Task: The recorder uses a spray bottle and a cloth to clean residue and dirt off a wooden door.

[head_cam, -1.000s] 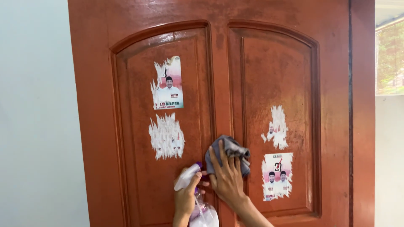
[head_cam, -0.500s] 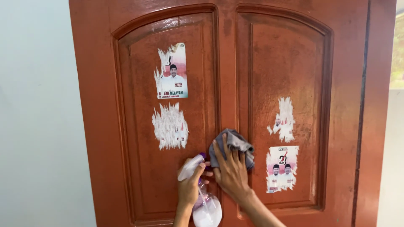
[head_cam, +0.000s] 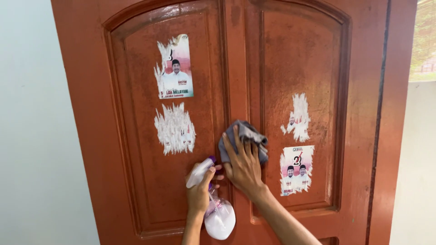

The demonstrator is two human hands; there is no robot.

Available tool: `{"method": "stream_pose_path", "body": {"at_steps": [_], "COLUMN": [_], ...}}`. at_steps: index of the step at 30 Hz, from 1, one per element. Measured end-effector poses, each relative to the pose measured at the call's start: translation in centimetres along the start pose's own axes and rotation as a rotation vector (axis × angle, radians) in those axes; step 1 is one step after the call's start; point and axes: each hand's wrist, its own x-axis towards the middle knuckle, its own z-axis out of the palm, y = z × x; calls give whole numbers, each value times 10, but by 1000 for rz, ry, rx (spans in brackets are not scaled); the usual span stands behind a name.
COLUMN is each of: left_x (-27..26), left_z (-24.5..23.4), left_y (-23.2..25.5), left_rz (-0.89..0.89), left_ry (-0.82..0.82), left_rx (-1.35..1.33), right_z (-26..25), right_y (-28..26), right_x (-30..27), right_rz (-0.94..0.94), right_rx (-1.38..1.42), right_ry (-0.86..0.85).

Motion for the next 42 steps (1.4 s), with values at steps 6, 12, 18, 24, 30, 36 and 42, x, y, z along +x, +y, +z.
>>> {"method": "stream_pose_path", "body": {"at_steps": [6, 12, 18, 24, 30, 36, 42], "left_x": [5, 21, 22, 17, 17, 13, 18], "left_z": [0, 10, 13, 15, 12, 13, 11], "left_y": [-1, 15, 15, 19, 15, 21, 11], "left_rz": [-15, 73, 91, 103, 91, 68, 68], "left_ry": [21, -14, -1, -10, -16, -16, -16], "left_rx": [-18, -70, -58, -43, -42, -27, -47], "right_z": [13, 2, 8, 5, 18, 3, 6], "right_y": [-2, -3, -6, 1, -6, 3, 6], "right_x": [-7, -7, -13, -1, -30, -11, -21], "right_rz": [11, 7, 7, 36, 51, 29, -17], "right_rx": [8, 43, 30, 40, 8, 42, -39], "right_ry": [21, 2, 53, -31, -11, -18, 58]}}
